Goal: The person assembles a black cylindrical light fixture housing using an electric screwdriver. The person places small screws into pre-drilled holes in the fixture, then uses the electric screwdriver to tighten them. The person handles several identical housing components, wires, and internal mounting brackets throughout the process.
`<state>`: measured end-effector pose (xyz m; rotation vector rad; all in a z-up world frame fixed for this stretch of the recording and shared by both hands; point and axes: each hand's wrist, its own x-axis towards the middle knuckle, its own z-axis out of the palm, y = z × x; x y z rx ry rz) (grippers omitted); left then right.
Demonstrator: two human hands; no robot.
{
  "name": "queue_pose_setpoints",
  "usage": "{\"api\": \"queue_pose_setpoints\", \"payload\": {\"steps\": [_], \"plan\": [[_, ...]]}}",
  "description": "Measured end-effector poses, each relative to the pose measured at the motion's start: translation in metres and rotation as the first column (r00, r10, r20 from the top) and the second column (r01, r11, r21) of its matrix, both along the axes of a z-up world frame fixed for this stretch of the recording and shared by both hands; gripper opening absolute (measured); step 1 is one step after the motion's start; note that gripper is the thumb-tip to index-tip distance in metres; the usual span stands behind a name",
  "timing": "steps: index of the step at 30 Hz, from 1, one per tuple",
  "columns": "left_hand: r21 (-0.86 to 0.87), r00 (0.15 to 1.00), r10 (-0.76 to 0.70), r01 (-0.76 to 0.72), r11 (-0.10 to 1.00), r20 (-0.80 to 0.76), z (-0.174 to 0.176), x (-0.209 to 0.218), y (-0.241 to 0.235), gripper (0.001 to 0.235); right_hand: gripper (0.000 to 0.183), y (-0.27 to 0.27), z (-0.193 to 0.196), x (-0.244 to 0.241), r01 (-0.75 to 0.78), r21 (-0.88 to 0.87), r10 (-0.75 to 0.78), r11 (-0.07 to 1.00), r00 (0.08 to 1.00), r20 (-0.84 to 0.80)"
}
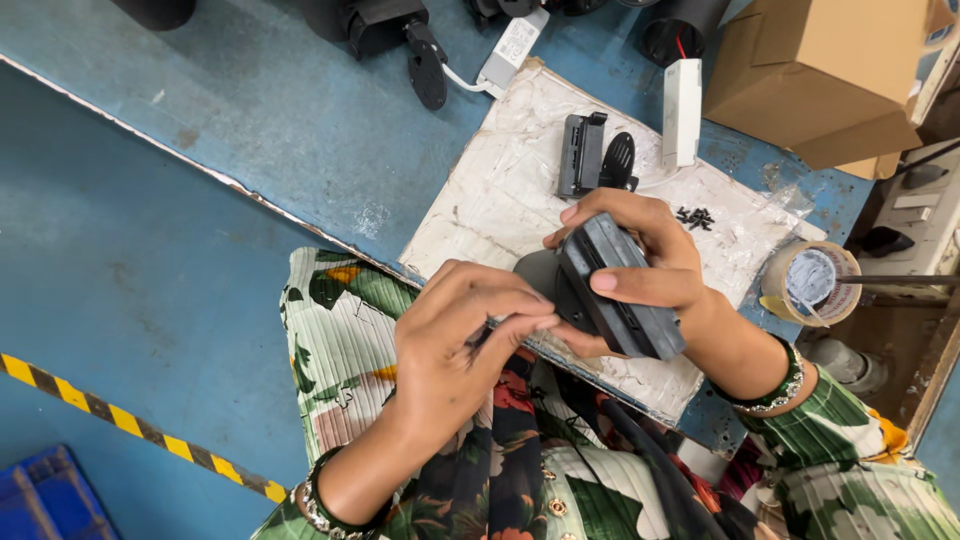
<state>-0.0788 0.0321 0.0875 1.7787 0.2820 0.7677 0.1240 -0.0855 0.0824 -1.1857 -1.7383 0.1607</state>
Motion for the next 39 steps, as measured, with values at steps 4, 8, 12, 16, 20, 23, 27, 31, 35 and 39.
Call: {"api": "queue_pose_setpoints", "payload": {"steps": [4,8,12,16,20,23,27,31,35,39], "plan": [[0.092,0.999,-0.010,0.006,0.996,0.047,0.001,0.005,-0.006,0.019,0.072,-0.009,0.005,0.005,-0.012,-0.071,0.014,0.997,1.000,0.027],[0.284,0.994,0.014,-0.045,0.958,0.112,0.000,0.011,-0.011,0.023,0.072,-0.010,0.005,0.007,-0.019,-0.075,0.021,0.997,0.999,0.026],[0.363,0.995,0.007,-0.042,0.931,0.098,0.001,0.013,-0.007,0.026,0.071,-0.010,0.005,0.007,-0.009,-0.060,0.011,0.998,0.999,0.035],[0.455,0.993,-0.061,0.008,0.890,0.102,0.002,0.010,0.001,0.031,0.071,-0.011,0.004,0.005,0.010,-0.062,-0.008,0.998,1.000,0.025],[0.513,0.993,-0.077,0.019,0.858,0.092,0.007,0.012,0.007,0.028,0.072,-0.009,0.004,0.003,0.012,-0.054,-0.011,0.998,1.000,0.019],[0.564,0.992,-0.107,0.048,0.825,0.073,0.012,0.010,0.010,0.026,0.072,-0.010,0.003,0.004,0.006,-0.054,-0.005,0.999,1.000,0.015],[0.595,0.987,-0.153,0.097,0.798,0.045,0.015,0.009,0.017,0.027,0.073,-0.011,0.004,0.004,0.016,-0.047,-0.014,0.999,0.999,0.044],[0.541,0.988,-0.144,0.088,0.836,0.063,0.011,0.005,0.016,0.027,0.073,-0.010,0.003,0.005,0.003,-0.039,-0.001,0.999,0.999,0.038],[0.452,0.990,-0.138,0.121,0.884,0.005,0.003,0.002,0.011,0.033,0.074,-0.010,0.002,0.004,-0.008,-0.045,0.009,0.999,1.000,0.020],[0.274,0.980,-0.198,0.191,0.943,-0.004,0.001,0.000,0.012,0.031,0.074,-0.009,0.003,0.001,0.003,-0.032,-0.003,0.999,1.000,0.022]]}}
